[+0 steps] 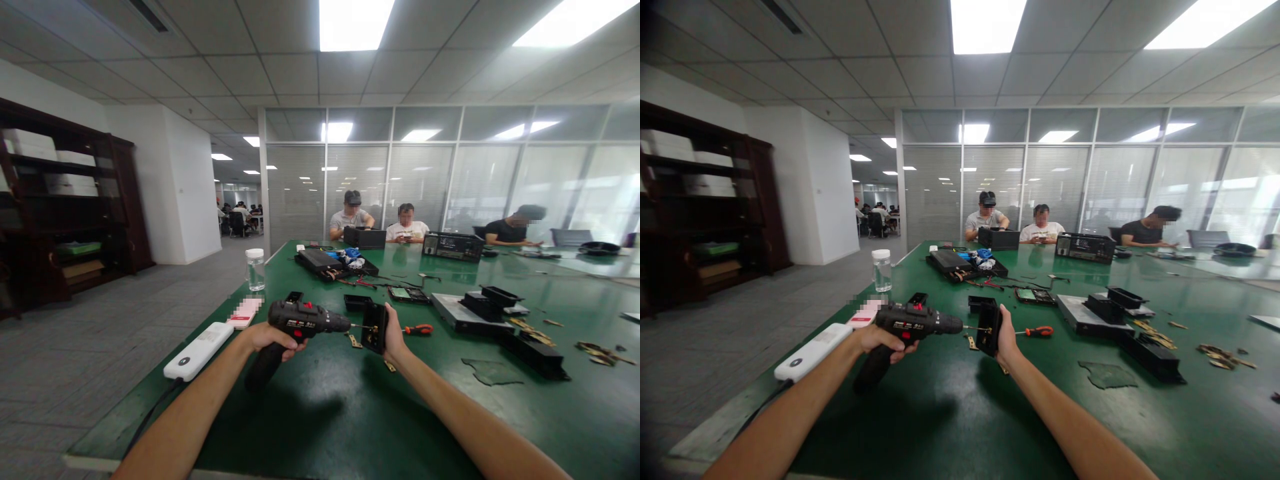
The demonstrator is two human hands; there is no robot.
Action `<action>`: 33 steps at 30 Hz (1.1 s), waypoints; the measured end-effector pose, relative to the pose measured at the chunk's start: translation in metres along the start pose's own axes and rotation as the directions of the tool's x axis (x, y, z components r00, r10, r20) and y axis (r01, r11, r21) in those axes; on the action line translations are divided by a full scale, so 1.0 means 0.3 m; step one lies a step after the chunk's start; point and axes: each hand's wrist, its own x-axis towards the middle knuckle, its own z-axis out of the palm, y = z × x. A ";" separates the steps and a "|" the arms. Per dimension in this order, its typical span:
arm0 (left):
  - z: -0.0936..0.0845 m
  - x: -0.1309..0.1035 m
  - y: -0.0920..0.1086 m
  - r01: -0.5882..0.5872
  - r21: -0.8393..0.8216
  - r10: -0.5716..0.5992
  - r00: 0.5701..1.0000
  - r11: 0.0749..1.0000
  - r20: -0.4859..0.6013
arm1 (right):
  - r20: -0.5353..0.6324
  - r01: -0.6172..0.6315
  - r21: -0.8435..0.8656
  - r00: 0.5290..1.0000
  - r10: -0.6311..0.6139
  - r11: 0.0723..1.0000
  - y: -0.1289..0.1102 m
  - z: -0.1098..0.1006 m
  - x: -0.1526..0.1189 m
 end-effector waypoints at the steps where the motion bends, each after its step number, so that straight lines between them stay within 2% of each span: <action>1: 0.000 0.000 0.000 0.001 -0.002 -0.001 1.000 1.000 0.000 | -0.005 -0.001 -0.002 1.000 0.001 1.000 -0.001 0.001 -0.001; 27: 0.002 -0.002 0.000 -0.014 -0.003 0.014 1.000 1.000 -0.014 | -0.016 0.002 0.009 1.000 -0.002 1.000 -0.003 0.001 0.000; 33: -0.001 -0.002 -0.004 -0.005 -0.028 0.005 1.000 1.000 -0.014 | 0.018 0.011 0.027 1.000 -0.011 1.000 0.004 -0.003 0.002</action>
